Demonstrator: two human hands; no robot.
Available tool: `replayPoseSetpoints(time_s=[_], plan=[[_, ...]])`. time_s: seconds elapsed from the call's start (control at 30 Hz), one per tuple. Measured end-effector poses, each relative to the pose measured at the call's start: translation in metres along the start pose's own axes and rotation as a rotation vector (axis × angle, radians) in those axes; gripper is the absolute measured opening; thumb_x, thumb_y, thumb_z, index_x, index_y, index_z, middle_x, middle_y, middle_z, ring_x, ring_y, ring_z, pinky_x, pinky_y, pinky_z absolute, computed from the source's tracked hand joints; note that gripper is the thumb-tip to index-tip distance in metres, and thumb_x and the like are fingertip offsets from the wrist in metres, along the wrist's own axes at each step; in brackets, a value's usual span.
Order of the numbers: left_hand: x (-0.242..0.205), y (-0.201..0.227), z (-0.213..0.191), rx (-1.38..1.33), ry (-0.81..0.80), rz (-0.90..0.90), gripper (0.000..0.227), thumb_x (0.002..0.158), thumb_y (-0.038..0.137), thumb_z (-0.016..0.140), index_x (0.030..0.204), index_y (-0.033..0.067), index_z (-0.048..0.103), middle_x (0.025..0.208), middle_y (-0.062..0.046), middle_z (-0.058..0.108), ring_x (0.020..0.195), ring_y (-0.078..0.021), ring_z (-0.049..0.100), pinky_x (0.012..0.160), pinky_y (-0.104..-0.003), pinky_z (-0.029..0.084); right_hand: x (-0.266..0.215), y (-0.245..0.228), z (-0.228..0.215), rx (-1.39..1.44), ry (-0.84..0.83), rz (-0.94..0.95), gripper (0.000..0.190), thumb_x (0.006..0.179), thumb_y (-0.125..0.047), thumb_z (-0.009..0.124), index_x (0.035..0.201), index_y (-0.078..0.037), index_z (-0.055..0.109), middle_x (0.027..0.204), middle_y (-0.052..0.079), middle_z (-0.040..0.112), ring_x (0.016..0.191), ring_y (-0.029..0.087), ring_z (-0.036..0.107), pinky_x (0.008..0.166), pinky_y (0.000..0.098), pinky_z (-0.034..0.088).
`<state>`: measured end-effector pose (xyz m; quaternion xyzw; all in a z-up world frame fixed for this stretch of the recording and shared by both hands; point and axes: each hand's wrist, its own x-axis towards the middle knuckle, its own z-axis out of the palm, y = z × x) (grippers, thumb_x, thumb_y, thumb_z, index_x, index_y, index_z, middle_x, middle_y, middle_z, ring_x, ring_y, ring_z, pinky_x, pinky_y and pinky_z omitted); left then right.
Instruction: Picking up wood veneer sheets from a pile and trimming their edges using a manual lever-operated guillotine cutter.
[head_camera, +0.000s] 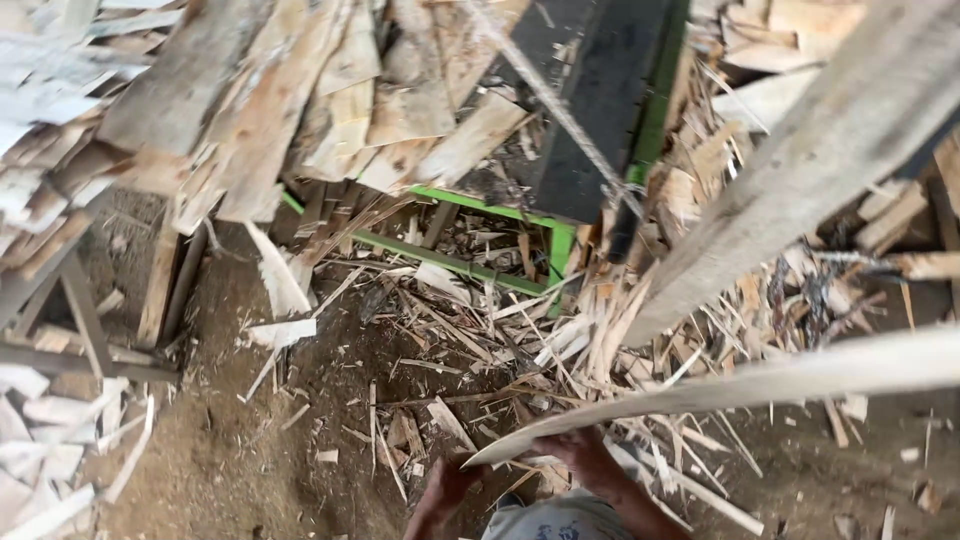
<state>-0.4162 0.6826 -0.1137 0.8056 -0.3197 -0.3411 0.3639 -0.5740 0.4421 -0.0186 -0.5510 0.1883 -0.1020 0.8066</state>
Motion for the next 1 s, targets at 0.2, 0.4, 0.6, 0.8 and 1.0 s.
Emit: replayPoseSetpoints(time_s=[0.2, 0.4, 0.6, 0.8, 1.0], plan=[[0.013, -0.079, 0.08, -0.757, 0.013, -0.184, 0.02, 0.089, 0.012, 0.079, 0.106, 0.0019, 0.083, 0.1, -0.007, 0.085, 0.089, -0.0146, 0.077, 0.083, -0.03, 0.063, 0.066, 0.051, 0.011, -0.414, -0.116, 0.084, 0.046, 0.092, -0.02, 0.079, 0.125, -0.003, 0.052, 0.107, 0.018, 0.069, 0.107, 0.027, 0.074, 0.091, 0.0371, 0.066], [0.044, -0.007, 0.063, -0.892, -0.004, -0.232, 0.03, 0.089, 0.019, 0.077, 0.11, -0.0025, 0.079, 0.103, -0.01, 0.083, 0.089, -0.0152, 0.074, 0.085, -0.029, 0.059, 0.14, 0.003, 0.022, -0.575, -0.209, -0.109, 0.068, 0.093, -0.021, 0.074, 0.15, -0.006, 0.04, 0.119, 0.018, 0.066, 0.099, 0.028, 0.076, 0.085, 0.0389, 0.067], [0.129, 0.068, -0.001, -0.544, 0.015, -0.179, 0.034, 0.097, 0.032, 0.067, 0.115, 0.0054, 0.079, 0.113, -0.008, 0.079, 0.094, -0.0155, 0.076, 0.087, -0.028, 0.06, 0.172, -0.034, -0.016, -0.527, -0.065, 0.002, 0.075, 0.092, -0.023, 0.072, 0.155, -0.009, 0.034, 0.128, 0.017, 0.061, 0.112, 0.026, 0.068, 0.097, 0.0425, 0.06], [0.246, 0.128, -0.078, -0.367, -0.089, 0.122, 0.036, 0.098, 0.038, 0.064, 0.113, 0.0095, 0.079, 0.114, -0.01, 0.08, 0.098, -0.0176, 0.077, 0.089, -0.036, 0.062, 0.175, -0.045, -0.042, -0.282, 0.044, 0.138, 0.062, 0.092, -0.02, 0.072, 0.145, -0.004, 0.045, 0.131, 0.016, 0.063, 0.12, 0.027, 0.064, 0.102, 0.0438, 0.055], [0.331, 0.168, -0.115, -0.329, -0.269, 0.277, 0.028, 0.099, 0.029, 0.072, 0.115, 0.008, 0.082, 0.1, -0.008, 0.079, 0.086, -0.0165, 0.069, 0.084, -0.034, 0.058, 0.21, -0.036, -0.054, -0.074, 0.275, 0.035, 0.038, 0.095, -0.016, 0.068, 0.125, 0.004, 0.057, 0.111, 0.015, 0.068, 0.101, 0.024, 0.067, 0.087, 0.041, 0.058]])
